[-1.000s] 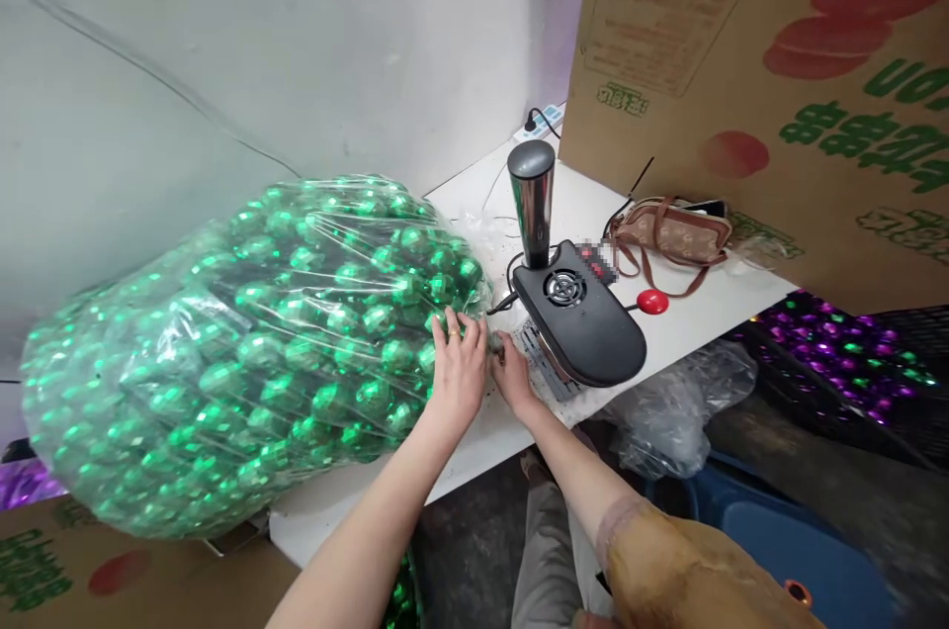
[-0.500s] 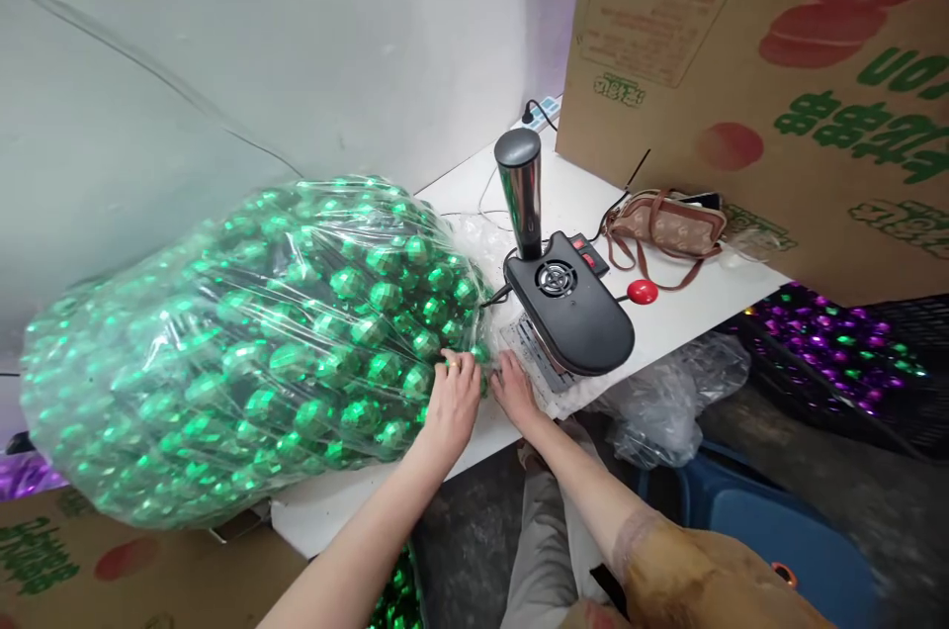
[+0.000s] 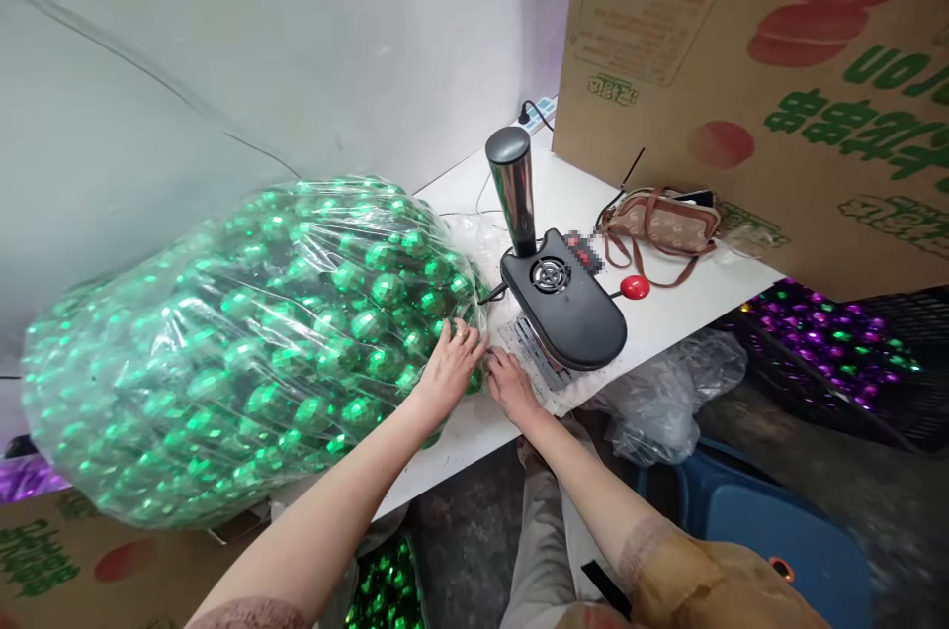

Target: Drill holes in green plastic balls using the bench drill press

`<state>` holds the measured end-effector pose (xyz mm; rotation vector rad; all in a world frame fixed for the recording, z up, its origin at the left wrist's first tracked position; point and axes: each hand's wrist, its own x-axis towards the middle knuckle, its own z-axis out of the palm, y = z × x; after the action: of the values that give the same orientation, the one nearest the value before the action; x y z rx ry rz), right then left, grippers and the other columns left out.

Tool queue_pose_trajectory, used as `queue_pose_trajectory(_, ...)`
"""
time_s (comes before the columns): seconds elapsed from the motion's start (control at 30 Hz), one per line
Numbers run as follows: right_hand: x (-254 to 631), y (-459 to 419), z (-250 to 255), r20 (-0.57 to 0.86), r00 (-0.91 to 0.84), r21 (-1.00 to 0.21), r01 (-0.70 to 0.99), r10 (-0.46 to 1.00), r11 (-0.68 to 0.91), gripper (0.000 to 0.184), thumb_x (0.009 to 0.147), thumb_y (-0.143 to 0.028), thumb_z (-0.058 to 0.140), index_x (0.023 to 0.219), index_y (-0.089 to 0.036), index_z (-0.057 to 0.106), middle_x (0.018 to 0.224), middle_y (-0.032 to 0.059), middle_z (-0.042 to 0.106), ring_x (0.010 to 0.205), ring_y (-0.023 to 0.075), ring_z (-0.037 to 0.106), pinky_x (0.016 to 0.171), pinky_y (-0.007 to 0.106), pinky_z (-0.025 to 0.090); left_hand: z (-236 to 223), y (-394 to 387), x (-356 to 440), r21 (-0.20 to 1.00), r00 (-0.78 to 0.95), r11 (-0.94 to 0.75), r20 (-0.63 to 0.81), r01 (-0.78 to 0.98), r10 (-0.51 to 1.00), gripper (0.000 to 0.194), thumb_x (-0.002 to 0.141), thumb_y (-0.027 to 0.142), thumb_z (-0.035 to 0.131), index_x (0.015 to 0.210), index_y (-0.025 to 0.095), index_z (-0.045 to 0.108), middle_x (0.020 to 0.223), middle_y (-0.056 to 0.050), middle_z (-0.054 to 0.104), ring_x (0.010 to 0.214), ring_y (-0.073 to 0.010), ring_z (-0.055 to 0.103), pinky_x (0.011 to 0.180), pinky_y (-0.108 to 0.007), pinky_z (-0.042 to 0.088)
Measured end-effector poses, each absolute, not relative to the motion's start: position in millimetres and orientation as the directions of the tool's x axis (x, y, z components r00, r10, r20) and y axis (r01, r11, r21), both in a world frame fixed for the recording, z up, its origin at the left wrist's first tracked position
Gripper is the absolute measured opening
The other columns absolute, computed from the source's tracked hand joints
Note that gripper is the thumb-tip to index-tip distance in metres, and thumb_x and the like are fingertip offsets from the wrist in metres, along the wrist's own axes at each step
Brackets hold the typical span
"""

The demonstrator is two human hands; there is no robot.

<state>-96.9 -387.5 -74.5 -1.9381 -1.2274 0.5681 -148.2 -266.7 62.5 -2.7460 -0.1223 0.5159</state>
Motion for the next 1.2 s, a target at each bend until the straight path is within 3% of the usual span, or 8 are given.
queue_pose_trajectory(0.17, -107, -403, -94, -0.107, 0.431, -0.801, 0.496, 0.896, -0.335, 0.044, 0.080, -0.009, 0.041, 0.120, -0.020, 0.058, 0.096, 0.0073, 0.065, 0.089, 0.0207, 0.056, 0.076, 0.030, 0.048, 57, -270, -157, -0.378, 0.919, -0.925, -0.377, -0.037, 0.118, 0.034, 0.088, 0.011, 0.041, 0.110, 0.008, 0.067, 0.122, -0.019, 0.057, 0.129, -0.0391, 0.044, 0.110, -0.059, 0.032)
queue_pose_trajectory(0.4, -93, -395, -84, -0.184, 0.535, -0.822, 0.377, 0.825, -0.427, 0.049, 0.082, -0.011, 0.042, 0.131, -0.012, 0.051, 0.117, 0.0133, 0.060, 0.094, 0.0186, 0.057, 0.086, 0.033, 0.050, 55, -276, -152, -0.359, 0.925, -0.933, -0.347, 0.022, 0.156, 0.041, 0.091, 0.008, 0.035, 0.121, 0.008, 0.062, 0.119, -0.020, 0.059, 0.130, -0.0375, 0.043, 0.111, -0.061, 0.029)
queue_pose_trajectory(0.53, -80, -390, -64, -0.110, 0.525, -0.820, 0.431, 0.844, -0.376, 0.025, 0.088, -0.023, 0.049, 0.108, -0.018, 0.064, 0.139, 0.0128, 0.046, 0.122, 0.0238, 0.045, 0.104, 0.040, 0.043, 58, -281, -137, -0.305, 0.917, -0.945, -0.332, 0.119, 0.223, 0.050, 0.090, 0.007, 0.035, 0.138, 0.011, 0.051, 0.121, -0.022, 0.060, 0.124, -0.0377, 0.048, 0.106, -0.065, 0.029)
queue_pose_trajectory(0.7, -81, -390, -58, -0.101, 0.429, -0.855, 0.424, 0.898, -0.299, 0.018, 0.091, -0.027, 0.050, 0.105, -0.021, 0.060, 0.128, 0.0065, 0.055, 0.106, 0.0177, 0.055, 0.094, 0.032, 0.047, 64, -279, -128, -0.249, 0.888, -0.964, -0.418, 0.093, 0.194, 0.034, 0.089, 0.007, 0.038, 0.106, 0.007, 0.067, 0.111, -0.023, 0.064, 0.119, -0.0367, 0.051, 0.101, -0.058, 0.035)
queue_pose_trajectory(0.87, -96, -397, -72, -0.217, 0.423, -0.892, 0.281, 0.880, -0.355, 0.035, 0.087, -0.020, 0.051, 0.122, -0.017, 0.054, 0.095, 0.0029, 0.067, 0.077, 0.0153, 0.059, 0.076, 0.029, 0.048, 62, -281, -136, -0.294, 0.890, -0.956, -0.438, -0.007, 0.129, 0.032, 0.088, 0.007, 0.040, 0.104, 0.008, 0.067, 0.110, -0.021, 0.065, 0.118, -0.0370, 0.051, 0.105, -0.060, 0.030)
queue_pose_trajectory(0.97, -106, -415, -79, -0.228, 0.444, -0.926, 0.177, 0.867, -0.335, 0.068, 0.082, -0.019, 0.055, 0.145, -0.023, 0.032, 0.114, 0.0021, 0.067, 0.076, 0.0118, 0.061, 0.075, 0.026, 0.049, 59, -285, -137, -0.315, 0.894, -0.949, -0.420, 0.014, 0.153, 0.033, 0.088, 0.006, 0.039, 0.106, 0.009, 0.067, 0.107, -0.019, 0.065, 0.114, -0.0350, 0.054, 0.107, -0.061, 0.029)
queue_pose_trajectory(1.03, -112, -443, -85, -0.251, 0.492, -0.934, 0.102, 0.834, -0.342, 0.073, 0.083, -0.021, 0.052, 0.150, -0.024, 0.023, 0.119, 0.0023, 0.067, 0.071, 0.0089, 0.061, 0.073, 0.024, 0.051, 57, -286, -135, -0.316, 0.896, -0.948, -0.411, 0.031, 0.166, 0.035, 0.088, 0.006, 0.039, 0.107, 0.010, 0.067, 0.108, -0.018, 0.065, 0.113, -0.0338, 0.055, 0.107, -0.061, 0.029)
queue_pose_trajectory(1.2, -109, -571, -111, -0.388, 0.657, -0.869, -0.029, 0.646, -0.493, 0.031, 0.088, -0.020, 0.041, 0.109, -0.018, 0.063, 0.089, 0.0030, 0.072, 0.070, 0.0107, 0.065, 0.064, 0.024, 0.054, 55, -290, -130, -0.360, 0.910, -0.932, -0.371, 0.045, 0.188, 0.038, 0.083, 0.004, 0.042, 0.111, 0.011, 0.066, 0.114, -0.020, 0.063, 0.114, -0.0355, 0.055, 0.106, -0.060, 0.032)
